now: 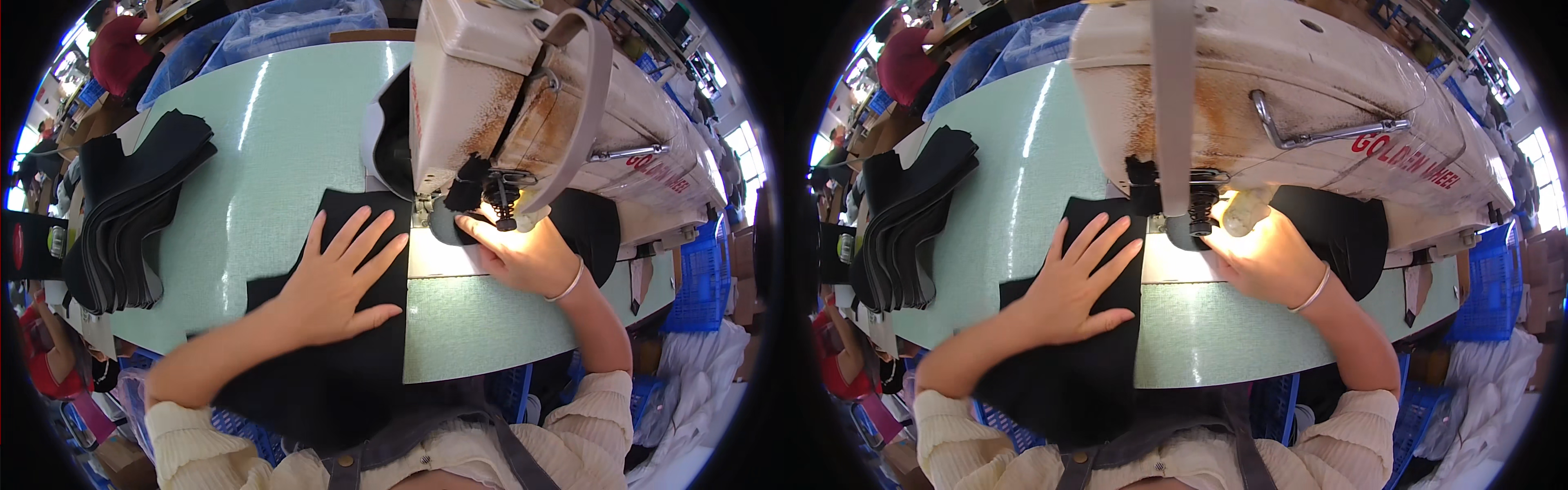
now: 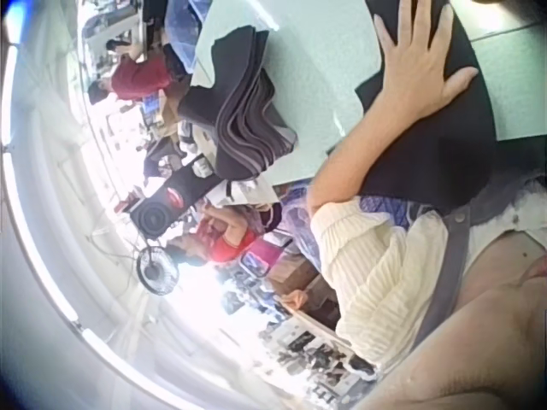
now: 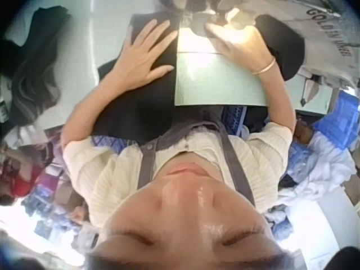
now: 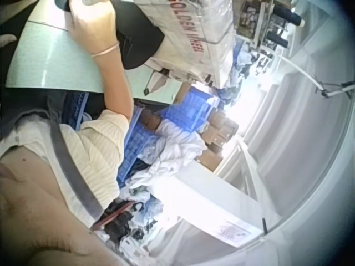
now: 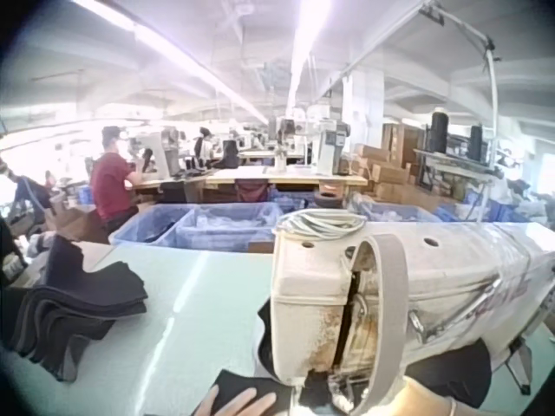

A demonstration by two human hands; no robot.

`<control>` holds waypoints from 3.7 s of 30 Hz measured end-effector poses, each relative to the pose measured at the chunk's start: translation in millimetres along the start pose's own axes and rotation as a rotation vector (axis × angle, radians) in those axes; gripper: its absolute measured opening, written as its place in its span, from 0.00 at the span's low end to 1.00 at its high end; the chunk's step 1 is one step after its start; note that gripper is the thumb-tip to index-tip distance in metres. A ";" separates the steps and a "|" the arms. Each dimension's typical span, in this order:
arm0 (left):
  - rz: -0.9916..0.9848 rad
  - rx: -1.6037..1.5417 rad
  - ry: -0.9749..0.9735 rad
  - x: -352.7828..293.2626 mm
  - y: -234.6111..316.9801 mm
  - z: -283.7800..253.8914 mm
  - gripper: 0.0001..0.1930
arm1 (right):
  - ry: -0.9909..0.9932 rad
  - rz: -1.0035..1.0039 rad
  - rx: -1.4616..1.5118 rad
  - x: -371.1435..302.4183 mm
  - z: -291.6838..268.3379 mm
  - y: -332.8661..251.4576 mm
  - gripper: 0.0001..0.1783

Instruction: The person sews shoe upper pieces together using a sewing machine, taking fabric pieces from a stack, aligning them under the machine needle to stitch them, and turning the sewn parts inside out by hand.

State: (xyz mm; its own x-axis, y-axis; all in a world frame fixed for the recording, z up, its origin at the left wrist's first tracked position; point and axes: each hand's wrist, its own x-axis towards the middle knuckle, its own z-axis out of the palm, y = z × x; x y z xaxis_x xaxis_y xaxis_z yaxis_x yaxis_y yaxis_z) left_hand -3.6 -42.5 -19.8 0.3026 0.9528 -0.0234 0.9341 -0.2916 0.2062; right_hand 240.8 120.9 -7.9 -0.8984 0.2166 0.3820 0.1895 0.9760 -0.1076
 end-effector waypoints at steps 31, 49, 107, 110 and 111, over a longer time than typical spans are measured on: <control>0.037 -0.026 0.188 26.2 19.3 6.9 0.44 | 0.010 0.001 -0.295 -4.3 24.5 -27.2 0.12; 0.050 -0.010 0.247 33.8 6.7 10.0 0.44 | -0.053 0.001 -0.475 -1.2 28.9 -25.4 0.31; 0.077 0.024 0.029 32.6 8.9 -17.3 0.54 | -0.051 0.081 0.144 -2.0 21.4 -19.9 0.24; 0.057 0.009 0.023 27.3 14.0 -20.9 0.52 | -0.034 0.137 0.145 -3.4 23.0 -26.4 0.25; 0.057 0.001 0.021 26.8 14.0 -21.7 0.52 | -0.020 0.144 0.131 -3.7 23.6 -28.4 0.25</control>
State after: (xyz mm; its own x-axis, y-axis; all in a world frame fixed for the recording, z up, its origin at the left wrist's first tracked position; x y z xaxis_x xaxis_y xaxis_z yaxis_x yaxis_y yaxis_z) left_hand 13.5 -19.2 3.8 0.3511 0.9363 0.0089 0.9156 -0.3454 0.2058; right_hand 229.4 91.8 -28.0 -0.8738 0.3518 0.3356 0.2645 0.9231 -0.2791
